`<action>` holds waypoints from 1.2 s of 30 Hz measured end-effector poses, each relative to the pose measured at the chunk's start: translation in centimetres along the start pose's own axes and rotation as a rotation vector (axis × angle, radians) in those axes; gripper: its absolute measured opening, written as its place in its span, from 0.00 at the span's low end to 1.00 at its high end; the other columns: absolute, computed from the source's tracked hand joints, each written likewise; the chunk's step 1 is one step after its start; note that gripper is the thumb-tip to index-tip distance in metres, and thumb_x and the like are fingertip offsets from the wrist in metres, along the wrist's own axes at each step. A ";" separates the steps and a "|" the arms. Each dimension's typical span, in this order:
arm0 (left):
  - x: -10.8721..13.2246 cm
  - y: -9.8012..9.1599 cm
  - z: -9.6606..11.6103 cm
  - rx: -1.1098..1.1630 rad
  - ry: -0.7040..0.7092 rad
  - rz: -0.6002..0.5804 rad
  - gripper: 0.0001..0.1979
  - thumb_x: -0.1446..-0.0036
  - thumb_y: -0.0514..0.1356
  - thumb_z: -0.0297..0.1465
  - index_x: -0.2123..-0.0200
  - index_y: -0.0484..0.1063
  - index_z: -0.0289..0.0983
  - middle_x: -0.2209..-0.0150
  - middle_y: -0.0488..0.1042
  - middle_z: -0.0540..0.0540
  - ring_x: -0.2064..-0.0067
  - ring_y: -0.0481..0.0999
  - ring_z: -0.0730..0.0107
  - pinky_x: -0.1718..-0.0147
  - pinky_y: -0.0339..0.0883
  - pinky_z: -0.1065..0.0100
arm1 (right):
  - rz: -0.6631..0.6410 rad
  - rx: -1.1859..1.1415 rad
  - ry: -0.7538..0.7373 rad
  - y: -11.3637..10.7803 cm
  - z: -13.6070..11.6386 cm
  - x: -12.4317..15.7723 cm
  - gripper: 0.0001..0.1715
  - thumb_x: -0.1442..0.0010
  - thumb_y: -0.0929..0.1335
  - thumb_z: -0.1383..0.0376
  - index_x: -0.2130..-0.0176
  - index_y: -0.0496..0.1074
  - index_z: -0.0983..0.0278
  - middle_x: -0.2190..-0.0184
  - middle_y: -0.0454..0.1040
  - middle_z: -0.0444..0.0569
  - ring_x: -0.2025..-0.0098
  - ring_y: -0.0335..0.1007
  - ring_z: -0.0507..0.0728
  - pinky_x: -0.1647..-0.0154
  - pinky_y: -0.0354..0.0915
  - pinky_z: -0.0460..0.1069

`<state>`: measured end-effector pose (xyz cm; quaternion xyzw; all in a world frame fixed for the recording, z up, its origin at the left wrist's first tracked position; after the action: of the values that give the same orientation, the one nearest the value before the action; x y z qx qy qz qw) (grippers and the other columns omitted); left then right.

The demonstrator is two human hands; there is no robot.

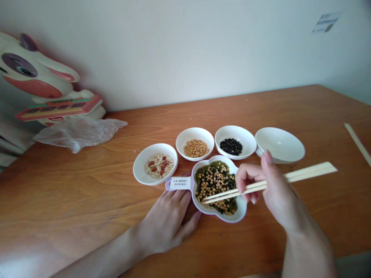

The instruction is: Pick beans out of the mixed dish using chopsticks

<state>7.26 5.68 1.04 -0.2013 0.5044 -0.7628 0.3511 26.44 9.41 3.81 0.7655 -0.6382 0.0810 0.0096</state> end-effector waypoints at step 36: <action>0.0 -0.1 -0.1 0.006 -0.011 -0.005 0.13 0.28 0.59 0.36 0.45 0.71 0.36 0.45 0.77 0.35 0.45 0.78 0.46 0.42 0.75 0.44 | 0.300 -0.019 -0.195 -2.2 -2.2 0.0 0.52 0.29 0.49 0.30 0.78 0.73 0.60 0.83 0.70 0.48 0.79 0.62 0.53 0.77 0.57 0.49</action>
<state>7.19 5.77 1.10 -0.2055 0.4997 -0.7640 0.3527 28.31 10.09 6.14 0.6659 -0.7439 0.0008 -0.0571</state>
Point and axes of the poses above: each hand's wrist, its own x-axis away from the middle knuckle, its own y-axis out of the palm, z = x × y, the point moved 10 cm from there along -x, towards the middle knuckle
